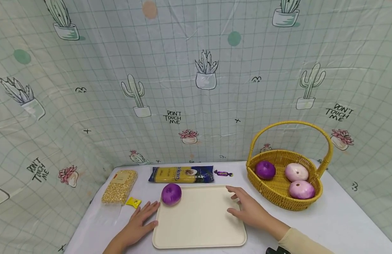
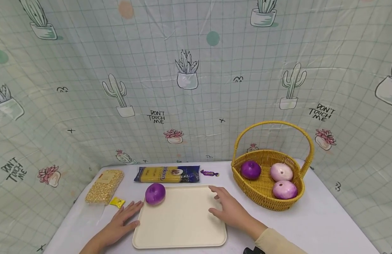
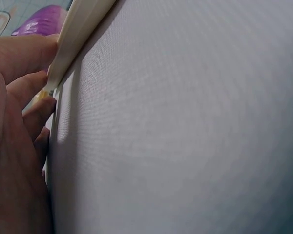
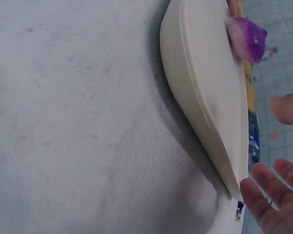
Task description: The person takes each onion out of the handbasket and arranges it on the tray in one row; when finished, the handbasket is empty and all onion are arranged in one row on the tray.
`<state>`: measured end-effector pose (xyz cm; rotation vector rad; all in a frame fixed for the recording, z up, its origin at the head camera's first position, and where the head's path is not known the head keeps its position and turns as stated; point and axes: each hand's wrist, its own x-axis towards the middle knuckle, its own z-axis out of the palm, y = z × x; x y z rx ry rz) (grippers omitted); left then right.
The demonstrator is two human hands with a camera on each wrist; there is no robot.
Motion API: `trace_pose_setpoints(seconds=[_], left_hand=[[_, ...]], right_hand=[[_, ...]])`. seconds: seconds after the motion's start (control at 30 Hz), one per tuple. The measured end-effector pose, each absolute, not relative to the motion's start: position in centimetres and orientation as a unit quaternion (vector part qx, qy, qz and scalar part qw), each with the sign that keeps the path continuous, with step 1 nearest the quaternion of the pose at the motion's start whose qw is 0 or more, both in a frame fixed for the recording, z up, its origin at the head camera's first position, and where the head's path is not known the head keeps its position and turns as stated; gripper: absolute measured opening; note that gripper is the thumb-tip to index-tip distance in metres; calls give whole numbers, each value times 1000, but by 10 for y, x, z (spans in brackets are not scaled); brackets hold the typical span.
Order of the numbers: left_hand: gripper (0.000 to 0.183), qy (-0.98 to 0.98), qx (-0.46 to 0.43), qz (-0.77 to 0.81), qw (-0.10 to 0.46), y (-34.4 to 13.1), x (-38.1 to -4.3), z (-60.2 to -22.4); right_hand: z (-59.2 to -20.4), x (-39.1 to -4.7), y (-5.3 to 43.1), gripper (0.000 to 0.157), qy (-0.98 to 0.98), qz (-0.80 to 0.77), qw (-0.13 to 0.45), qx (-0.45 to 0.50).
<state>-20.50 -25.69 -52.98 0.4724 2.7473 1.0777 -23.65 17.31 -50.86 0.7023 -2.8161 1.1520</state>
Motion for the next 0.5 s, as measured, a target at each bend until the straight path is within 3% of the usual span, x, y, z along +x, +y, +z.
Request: trace_pose_setpoints(seconds=[0.5], left_hand=[[64,915,157,363,78,-255,-203,-525]], right_hand=[[-502,-230,207,64,-907,345,81,230]])
